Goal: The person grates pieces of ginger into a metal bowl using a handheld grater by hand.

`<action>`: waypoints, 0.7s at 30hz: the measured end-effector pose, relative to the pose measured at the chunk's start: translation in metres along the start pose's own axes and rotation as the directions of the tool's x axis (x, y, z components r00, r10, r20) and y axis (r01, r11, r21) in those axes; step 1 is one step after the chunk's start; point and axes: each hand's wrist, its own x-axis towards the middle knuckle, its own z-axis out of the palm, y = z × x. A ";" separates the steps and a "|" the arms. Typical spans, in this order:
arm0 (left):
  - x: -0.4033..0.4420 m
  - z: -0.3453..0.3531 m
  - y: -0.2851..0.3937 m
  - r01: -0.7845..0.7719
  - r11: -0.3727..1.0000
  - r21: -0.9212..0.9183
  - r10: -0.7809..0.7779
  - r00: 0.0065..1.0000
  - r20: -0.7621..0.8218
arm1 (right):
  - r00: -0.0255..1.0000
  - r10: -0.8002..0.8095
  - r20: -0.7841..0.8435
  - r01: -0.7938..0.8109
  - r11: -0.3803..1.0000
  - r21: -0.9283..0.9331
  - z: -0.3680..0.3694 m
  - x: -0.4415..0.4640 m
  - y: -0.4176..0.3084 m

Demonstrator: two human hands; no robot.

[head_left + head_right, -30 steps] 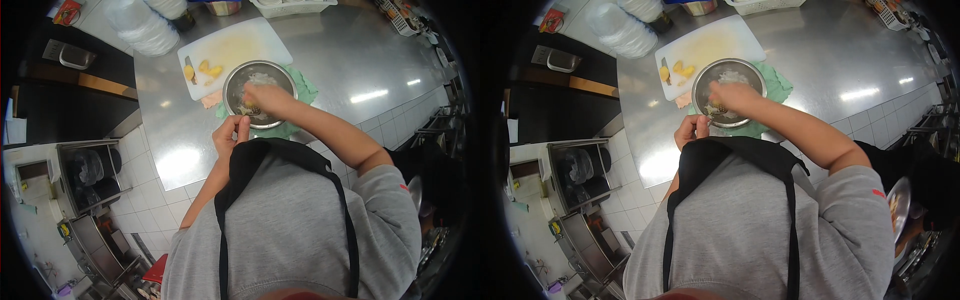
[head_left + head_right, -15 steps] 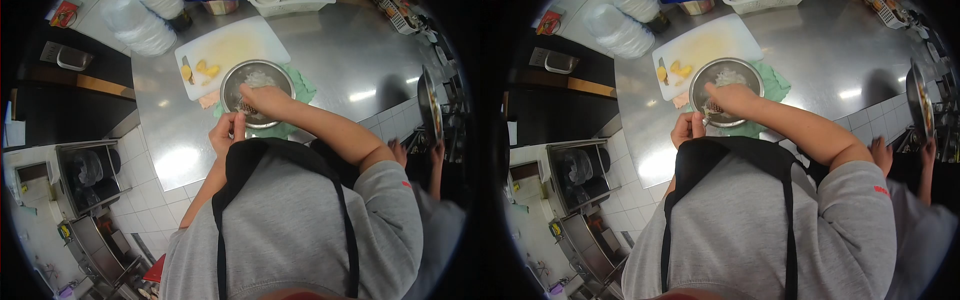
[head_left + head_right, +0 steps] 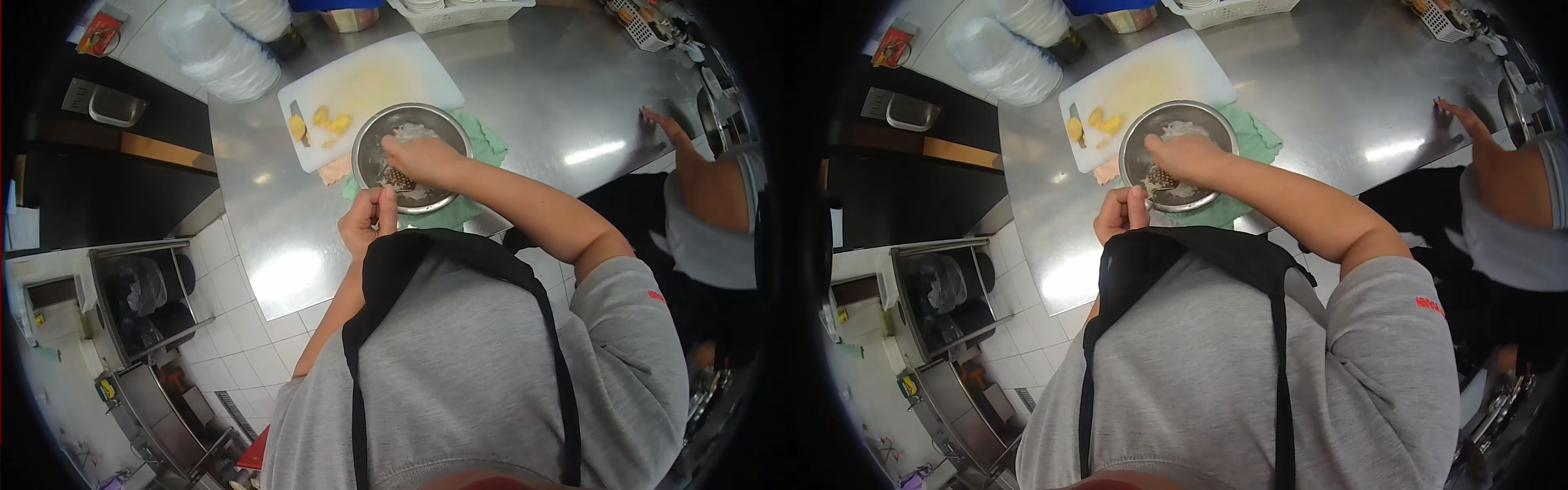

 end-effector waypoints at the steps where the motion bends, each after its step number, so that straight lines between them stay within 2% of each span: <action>1: 0.000 -0.002 0.001 0.029 0.999 -0.045 -0.030 0.999 -0.022 | 0.998 -0.067 0.003 0.066 0.997 0.034 -0.002 -0.008 -0.013; 3: 0.001 -0.001 -0.002 0.055 0.994 -0.097 -0.060 0.997 -0.052 | 0.999 -0.050 -0.022 0.050 0.998 0.027 -0.004 -0.007 -0.013; 6: 0.002 0.000 -0.006 0.046 0.999 -0.016 -0.047 0.998 -0.041 | 0.994 0.020 -0.110 -0.021 1.000 -0.011 0.006 0.005 0.008; 9: 0.002 -0.001 0.005 0.020 0.998 -0.063 -0.022 0.999 -0.035 | 0.996 0.073 0.058 -0.069 0.994 -0.081 0.002 0.002 -0.007; 10: 0.003 -0.002 0.007 0.030 0.992 -0.124 -0.035 0.998 -0.042 | 0.996 0.076 0.055 -0.071 0.994 -0.083 0.002 -0.002 -0.010; 12: 0.000 -0.004 0.004 0.048 0.982 -0.182 -0.059 0.997 -0.055 | 0.997 -0.075 -0.032 0.076 0.996 0.037 0.005 -0.007 -0.013; 13: -0.003 -0.005 0.000 0.059 0.991 -0.124 -0.063 0.998 -0.030 | 0.999 0.025 -0.046 -0.026 0.999 -0.025 0.005 -0.002 -0.003; 14: -0.001 -0.003 -0.003 0.055 0.996 -0.072 -0.056 0.998 -0.013 | 0.999 0.021 -0.050 -0.023 0.999 -0.032 0.005 0.006 0.009; 16: 0.001 -0.002 0.003 0.056 0.994 -0.089 -0.058 0.998 -0.028 | 0.996 0.066 -0.060 -0.069 0.996 -0.048 0.005 0.010 0.013; 18: 0.001 -0.003 0.003 0.059 0.993 -0.103 -0.064 0.997 -0.042 | 0.998 0.052 -0.030 -0.053 0.998 -0.036 0.005 0.001 -0.001; 20: 0.000 -0.001 -0.003 0.043 0.994 -0.105 -0.049 0.997 -0.056 | 0.997 -0.063 0.050 0.061 0.998 0.030 -0.003 -0.009 -0.021; 21: -0.005 -0.003 -0.002 0.058 0.994 -0.096 -0.063 0.997 -0.047 | 0.999 0.021 0.048 -0.023 0.999 0.044 -0.001 -0.008 -0.012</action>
